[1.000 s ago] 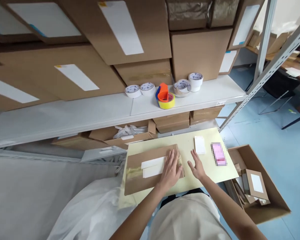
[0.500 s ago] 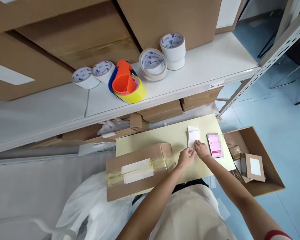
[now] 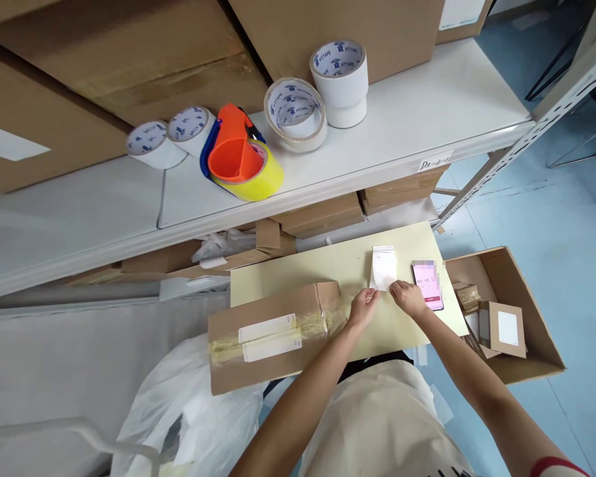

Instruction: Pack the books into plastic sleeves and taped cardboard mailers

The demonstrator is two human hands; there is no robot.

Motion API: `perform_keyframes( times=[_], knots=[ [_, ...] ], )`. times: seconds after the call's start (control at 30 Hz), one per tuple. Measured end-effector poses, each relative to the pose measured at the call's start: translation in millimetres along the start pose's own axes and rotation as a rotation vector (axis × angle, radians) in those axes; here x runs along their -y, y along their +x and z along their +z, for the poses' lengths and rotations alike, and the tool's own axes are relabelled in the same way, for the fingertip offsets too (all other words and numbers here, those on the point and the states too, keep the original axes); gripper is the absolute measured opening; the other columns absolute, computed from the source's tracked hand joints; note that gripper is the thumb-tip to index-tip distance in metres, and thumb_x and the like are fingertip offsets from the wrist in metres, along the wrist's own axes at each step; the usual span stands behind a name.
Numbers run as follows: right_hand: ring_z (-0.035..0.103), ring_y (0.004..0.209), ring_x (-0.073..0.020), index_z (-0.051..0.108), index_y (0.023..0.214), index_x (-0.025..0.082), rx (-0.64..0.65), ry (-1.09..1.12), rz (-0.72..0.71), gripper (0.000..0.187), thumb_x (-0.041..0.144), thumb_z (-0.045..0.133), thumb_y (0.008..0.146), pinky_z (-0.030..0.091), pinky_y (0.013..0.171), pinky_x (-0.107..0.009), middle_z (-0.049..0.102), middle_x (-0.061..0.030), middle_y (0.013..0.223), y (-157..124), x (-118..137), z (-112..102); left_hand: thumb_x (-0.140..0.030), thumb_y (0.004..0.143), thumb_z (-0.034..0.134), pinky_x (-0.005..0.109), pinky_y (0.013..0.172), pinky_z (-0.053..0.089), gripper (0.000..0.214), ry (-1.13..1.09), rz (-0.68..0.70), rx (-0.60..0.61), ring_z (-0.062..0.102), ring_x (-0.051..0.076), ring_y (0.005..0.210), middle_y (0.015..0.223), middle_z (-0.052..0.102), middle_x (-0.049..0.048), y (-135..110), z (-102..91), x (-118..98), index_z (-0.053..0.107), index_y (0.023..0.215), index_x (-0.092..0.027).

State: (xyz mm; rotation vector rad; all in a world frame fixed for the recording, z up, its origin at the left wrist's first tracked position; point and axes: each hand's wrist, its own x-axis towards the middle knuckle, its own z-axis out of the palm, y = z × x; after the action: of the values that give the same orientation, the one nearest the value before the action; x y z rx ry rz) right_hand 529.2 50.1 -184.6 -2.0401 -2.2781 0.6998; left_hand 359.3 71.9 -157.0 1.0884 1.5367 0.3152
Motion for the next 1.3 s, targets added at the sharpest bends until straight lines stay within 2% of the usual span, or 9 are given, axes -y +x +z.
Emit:
perform_keyframes(
  times=[0.27, 0.43, 0.6, 0.77, 0.93, 1.0, 1.1, 1.2, 1.3],
  knots=[
    [0.058, 0.103, -0.0253, 0.067, 0.094, 0.022, -0.339, 0.264, -0.201, 0.027, 0.030, 0.041, 0.098, 0.046, 0.092, -0.042, 0.067, -0.0122, 0.108, -31.5, 14.2, -6.6, -0.046, 0.070, 0.074, 0.034, 0.074, 0.055, 0.039, -0.404, -0.081, 0.120, 0.070, 0.023, 0.088, 0.103, 0.074, 0.0110, 1.0, -2.9, -19.3, 0.067, 0.095, -0.017],
    [0.063, 0.090, -0.0259, 0.059, 0.113, 0.018, -0.486, 0.767, 0.177, 0.056, 0.064, 0.058, 0.081, 0.053, 0.078, -0.042, 0.063, -0.0144, 0.109, -34.1, 22.6, -1.5, -0.048, 0.064, 0.078, 0.035, 0.076, 0.055, 0.044, -0.383, -0.060, 0.095, 0.070, 0.024, 0.088, 0.097, 0.074, 0.0098, 3.4, -5.0, -15.2, 0.068, 0.093, -0.016],
    [0.062, 0.071, -0.0214, 0.059, 0.082, 0.020, -0.521, 0.950, 0.384, 0.035, 0.053, 0.048, 0.089, 0.052, 0.065, -0.035, 0.064, -0.0059, 0.076, -25.4, 28.0, -7.2, -0.056, 0.068, 0.073, 0.040, 0.087, 0.052, 0.054, -0.307, -0.068, 0.014, 0.065, 0.029, 0.107, 0.112, 0.069, 0.0157, -1.7, -6.8, -16.8, 0.065, 0.102, -0.015],
    [0.062, 0.101, -0.0273, 0.062, 0.085, 0.022, -0.641, 0.734, 0.086, 0.025, 0.041, 0.049, 0.093, 0.050, 0.083, -0.042, 0.067, -0.0133, 0.105, -22.4, 26.2, -27.8, -0.039, 0.052, 0.087, 0.042, 0.108, 0.038, 0.091, -0.067, 0.368, -0.201, 0.041, 0.029, 0.136, 0.144, 0.047, 0.0146, -10.4, -19.9, -43.3, 0.048, 0.132, -0.021],
    [0.066, 0.083, -0.0229, 0.064, 0.091, 0.021, -0.437, 0.697, -0.205, 0.025, 0.041, 0.050, 0.095, 0.051, 0.076, -0.037, 0.071, -0.0086, 0.089, -6.0, 25.1, -42.8, -0.043, 0.080, 0.063, 0.032, 0.074, 0.052, 0.027, 0.039, 0.500, -0.108, 0.066, 0.019, 0.077, 0.078, 0.068, 0.0034, -12.9, -57.4, -70.7, 0.065, 0.090, -0.018],
    [0.066, 0.080, -0.0220, 0.065, 0.087, 0.021, -0.391, 0.633, -0.237, 0.026, 0.038, 0.048, 0.097, 0.050, 0.079, -0.037, 0.073, -0.0073, 0.087, 1.6, 26.5, -45.4, -0.042, 0.085, 0.057, 0.033, 0.074, 0.052, 0.025, 0.133, 0.547, -0.302, 0.066, 0.021, 0.079, 0.081, 0.069, 0.0050, -16.5, -74.5, -78.4, 0.064, 0.089, -0.018],
    [0.067, 0.079, -0.0214, 0.066, 0.085, 0.021, -0.357, 0.452, -0.239, 0.025, 0.030, 0.046, 0.098, 0.045, 0.094, -0.043, 0.073, -0.0054, 0.082, 8.6, 33.0, -48.9, -0.041, 0.081, 0.064, 0.044, 0.097, 0.045, 0.035, 0.428, 0.877, -0.519, 0.059, 0.029, 0.114, 0.114, 0.066, 0.0142, -30.2, -88.8, -89.4, 0.061, 0.107, -0.017],
    [0.068, 0.084, -0.0222, 0.067, 0.091, 0.021, -0.358, 0.295, -0.271, 0.018, 0.026, 0.051, 0.096, 0.038, 0.104, -0.048, 0.074, -0.0076, 0.085, 11.0, 43.3, -53.9, -0.031, 0.082, 0.066, 0.051, 0.111, 0.029, 0.035, 0.875, 1.147, -0.258, 0.055, 0.029, 0.122, 0.120, 0.065, 0.0136, -46.6, -85.1, -100.0, 0.061, 0.115, -0.021],
    [0.068, 0.085, -0.0219, 0.067, 0.094, 0.020, -0.351, 0.283, -0.315, 0.018, 0.028, 0.051, 0.097, 0.038, 0.104, -0.048, 0.075, -0.0089, 0.088, 12.1, 50.7, -58.0, -0.012, 0.088, 0.053, 0.055, 0.114, 0.021, 0.023, 1.183, 1.058, -0.054, 0.067, 0.022, 0.091, 0.089, 0.073, 0.0069, -53.2, -77.8, -105.7, 0.066, 0.105, -0.022]
  ],
)
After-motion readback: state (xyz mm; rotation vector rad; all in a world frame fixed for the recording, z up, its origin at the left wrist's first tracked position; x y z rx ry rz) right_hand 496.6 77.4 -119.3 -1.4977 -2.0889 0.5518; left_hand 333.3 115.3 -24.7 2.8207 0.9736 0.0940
